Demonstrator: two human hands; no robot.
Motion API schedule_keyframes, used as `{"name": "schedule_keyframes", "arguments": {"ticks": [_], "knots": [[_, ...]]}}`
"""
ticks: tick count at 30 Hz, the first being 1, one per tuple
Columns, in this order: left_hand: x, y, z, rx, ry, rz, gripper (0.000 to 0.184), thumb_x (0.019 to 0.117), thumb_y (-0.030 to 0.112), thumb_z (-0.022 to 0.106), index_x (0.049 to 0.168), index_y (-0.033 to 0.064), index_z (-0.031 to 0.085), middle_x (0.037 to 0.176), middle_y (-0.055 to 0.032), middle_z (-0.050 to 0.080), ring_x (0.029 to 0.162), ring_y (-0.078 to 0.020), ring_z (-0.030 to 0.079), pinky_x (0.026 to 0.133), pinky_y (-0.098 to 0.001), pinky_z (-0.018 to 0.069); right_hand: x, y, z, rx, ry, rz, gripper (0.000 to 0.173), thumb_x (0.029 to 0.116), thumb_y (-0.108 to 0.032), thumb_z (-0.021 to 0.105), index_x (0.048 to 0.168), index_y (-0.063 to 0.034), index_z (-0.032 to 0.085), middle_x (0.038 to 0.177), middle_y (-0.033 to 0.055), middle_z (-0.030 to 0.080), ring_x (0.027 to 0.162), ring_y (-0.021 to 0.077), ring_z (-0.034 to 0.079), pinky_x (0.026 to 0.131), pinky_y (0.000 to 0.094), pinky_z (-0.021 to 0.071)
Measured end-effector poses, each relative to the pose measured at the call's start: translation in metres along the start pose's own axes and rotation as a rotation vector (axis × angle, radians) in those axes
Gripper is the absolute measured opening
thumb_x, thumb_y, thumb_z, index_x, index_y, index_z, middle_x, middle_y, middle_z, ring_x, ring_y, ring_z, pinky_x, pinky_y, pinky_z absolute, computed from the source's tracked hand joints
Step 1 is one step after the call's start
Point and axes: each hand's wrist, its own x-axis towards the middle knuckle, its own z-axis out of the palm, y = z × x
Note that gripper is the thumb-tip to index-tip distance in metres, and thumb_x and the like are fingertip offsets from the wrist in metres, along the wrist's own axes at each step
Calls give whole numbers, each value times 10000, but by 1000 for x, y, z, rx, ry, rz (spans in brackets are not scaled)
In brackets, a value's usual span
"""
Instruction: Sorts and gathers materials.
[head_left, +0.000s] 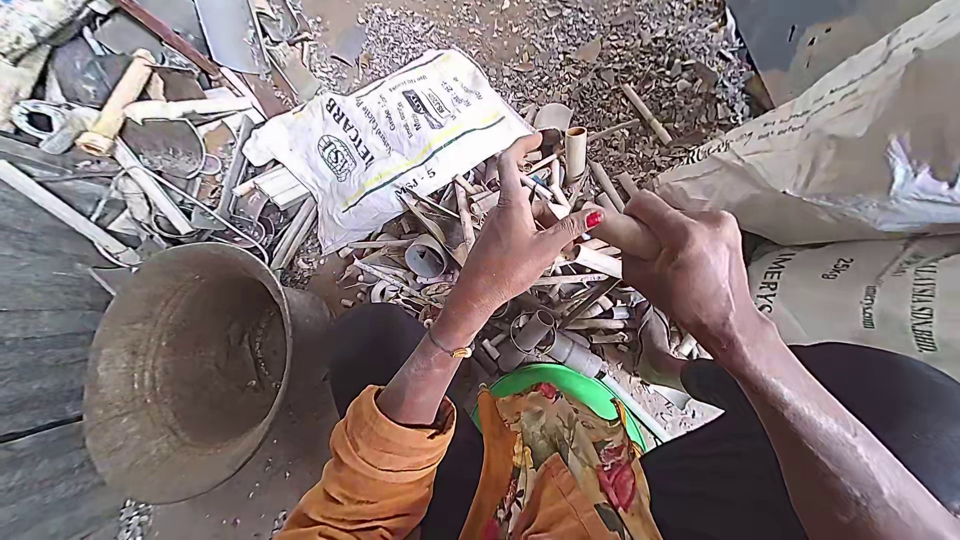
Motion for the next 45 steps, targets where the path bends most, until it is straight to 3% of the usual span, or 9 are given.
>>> {"name": "schedule_keyframes", "arguments": {"ticks": [4, 11, 15, 19, 29, 34, 37, 40, 45], "knots": [[3, -6, 1, 87, 39, -34, 880, 867, 153, 827, 1544, 289, 281, 616, -25, 393, 401, -127, 330, 346, -245, 286, -8, 3, 6, -74, -76, -87, 78, 808, -78, 657, 813, -20, 605, 535, 108, 487, 462, 339, 554, 413, 451, 361], [6, -11, -6, 169, 31, 51, 707, 780, 122, 886, 1362, 238, 502, 616, -27, 419, 418, -151, 345, 358, -265, 271, -10, 11, 5, 48, -170, -119, 88, 772, -139, 646, 801, -57, 638, 519, 71, 488, 456, 296, 555, 410, 449, 369], [25, -8, -28, -208, -103, 122, 475, 752, 8, 798, 1148, 157, 583, 667, 107, 477, 554, 8, 471, 550, -142, 456, -5, -6, -3, 443, -162, -172, 78, 762, -201, 638, 774, -126, 659, 587, -71, 524, 498, 5, 484, 432, 220, 342], [27, -10, -32, -327, -129, 183, 401, 753, -19, 756, 1017, 213, 562, 637, 151, 485, 566, 19, 520, 602, -153, 526, -9, -17, 4, 789, -110, -166, 83, 821, -122, 707, 858, -48, 710, 729, -49, 646, 658, -75, 573, 567, 96, 450], [14, -16, -17, -9, 204, 606, 196, 786, -54, 648, 889, 101, 589, 767, 25, 571, 564, -13, 463, 473, -110, 351, -11, -10, -6, 761, -113, -321, 118, 826, -137, 678, 864, -28, 702, 719, -5, 664, 677, -57, 596, 596, 101, 463], [14, -24, -17, 301, 294, 306, 125, 931, 13, 653, 1038, 76, 669, 729, -68, 554, 536, -143, 445, 492, -263, 369, -21, -40, -15, 1223, -215, -385, 165, 927, -131, 632, 967, 29, 623, 832, 50, 661, 837, -16, 627, 754, 125, 508], [36, -51, -8, 213, 235, 266, 218, 942, 116, 687, 1157, 91, 670, 759, -49, 594, 541, -117, 498, 501, -264, 429, -25, -50, -19, 1297, -186, -254, 199, 950, -175, 699, 997, 8, 637, 883, 4, 684, 871, -39, 645, 783, 131, 547], [40, -57, 8, 187, 83, 208, 296, 904, 202, 697, 1186, 115, 679, 994, 1, 691, 804, -57, 643, 732, -274, 550, -15, -33, -17, 1274, -121, 101, 165, 902, -208, 742, 985, -107, 641, 749, -65, 629, 582, -8, 571, 504, 157, 513], [27, -43, 14, 132, -89, 136, 373, 968, 5, 651, 1330, 88, 615, 1261, -71, 689, 1064, -149, 714, 922, -334, 603, 1, -16, -22, 1523, -20, 651, 129, 1025, -223, 509, 994, -152, 613, 578, -56, 448, 443, 39, 443, 484, 197, 485]]}}
